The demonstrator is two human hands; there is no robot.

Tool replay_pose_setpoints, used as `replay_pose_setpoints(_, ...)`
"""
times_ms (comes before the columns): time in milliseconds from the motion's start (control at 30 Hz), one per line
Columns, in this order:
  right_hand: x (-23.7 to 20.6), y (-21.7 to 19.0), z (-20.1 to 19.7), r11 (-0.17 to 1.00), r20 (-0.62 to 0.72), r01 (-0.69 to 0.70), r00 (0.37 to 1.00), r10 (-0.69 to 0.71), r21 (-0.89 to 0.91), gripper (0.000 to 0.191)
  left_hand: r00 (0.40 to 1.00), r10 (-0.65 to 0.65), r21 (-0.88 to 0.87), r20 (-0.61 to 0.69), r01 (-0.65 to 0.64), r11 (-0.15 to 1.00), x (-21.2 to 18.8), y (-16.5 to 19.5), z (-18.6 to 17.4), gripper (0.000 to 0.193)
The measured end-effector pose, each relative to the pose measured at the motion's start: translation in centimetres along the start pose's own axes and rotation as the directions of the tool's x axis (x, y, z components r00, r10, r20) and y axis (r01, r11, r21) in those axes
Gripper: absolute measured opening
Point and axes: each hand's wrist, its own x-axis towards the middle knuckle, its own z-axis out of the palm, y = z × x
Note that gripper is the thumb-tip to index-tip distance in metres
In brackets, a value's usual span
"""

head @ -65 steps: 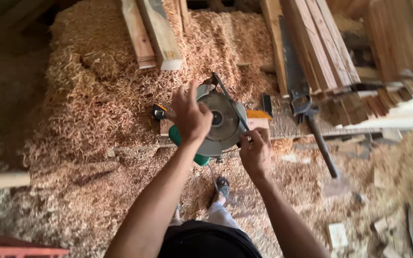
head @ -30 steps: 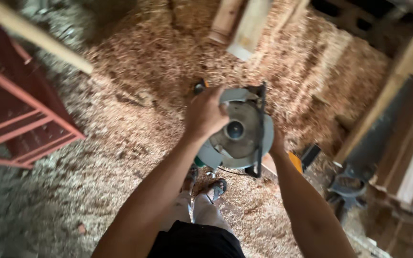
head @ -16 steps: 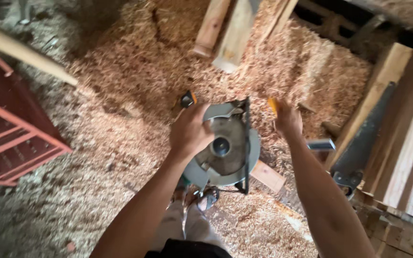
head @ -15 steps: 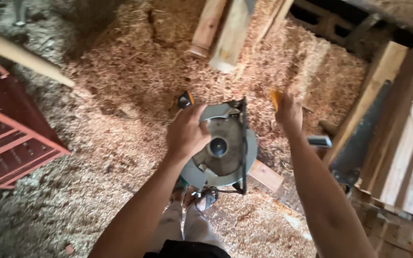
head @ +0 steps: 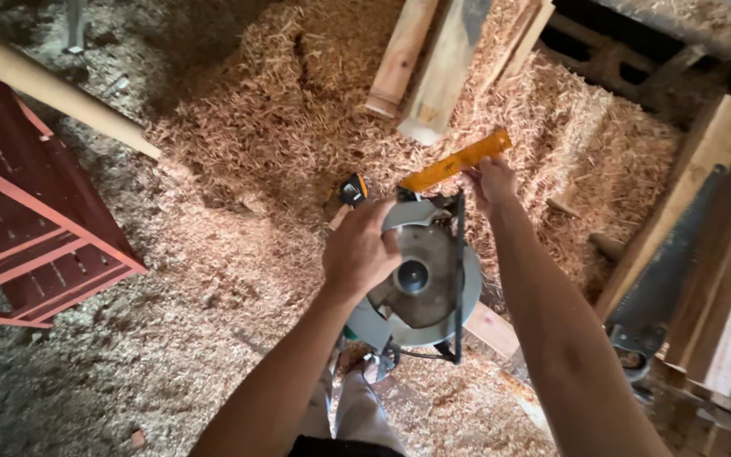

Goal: The person measures a wooden plank with a tape measure, marks it with a pencil and square, then uses a circular saw to cut the plank along the marked line. The cut piece is set aside and the process is repeated on another plank.

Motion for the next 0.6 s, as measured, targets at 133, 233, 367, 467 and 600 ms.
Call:
replay_pose_setpoints(133, -1.8, -2.7, 0.8, 0.988, -0.102, -0.114, 0.989, 0.104, -0.1, 0.029, 0.982, 0.095, 0.056, -0.161, -0.087, 0.995, 0.1, 0.2, -0.1, 0.048)
replay_pose_setpoints(233, -6.6, -6.9, 0.7, 0.966, -0.314, -0.065, 0.949, -0.017, -0.249, 0.029, 0.99, 0.065, 0.014, -0.129, -0.064, 0.998, 0.1, 0.5, -0.2, 0.053)
replay_pose_setpoints(367, -18.8, -8.4, 0.7, 0.642, -0.116, 0.444, 0.76, -0.639, -0.625, 0.024, 0.997, -0.02, -0.082, 0.075, 0.027, 0.996, 0.6, 0.5, -0.3, 0.058)
replay_pose_setpoints(467, -27.7, -5.6, 3.1, 0.439, 0.264, 0.648, 0.702, -0.662, -0.622, 0.017, 0.99, 0.022, -0.089, 0.14, -0.01, 0.996, 1.7, -0.2, 0.2, 0.06)
replay_pose_setpoints(600, -32.3, -0.9, 9.0, 0.292, 0.366, 0.544, 0.791, -0.49, -0.787, 0.027, 0.95, 0.051, -0.174, 0.307, 0.003, 0.985, 3.9, -1.5, 1.7, 0.068)
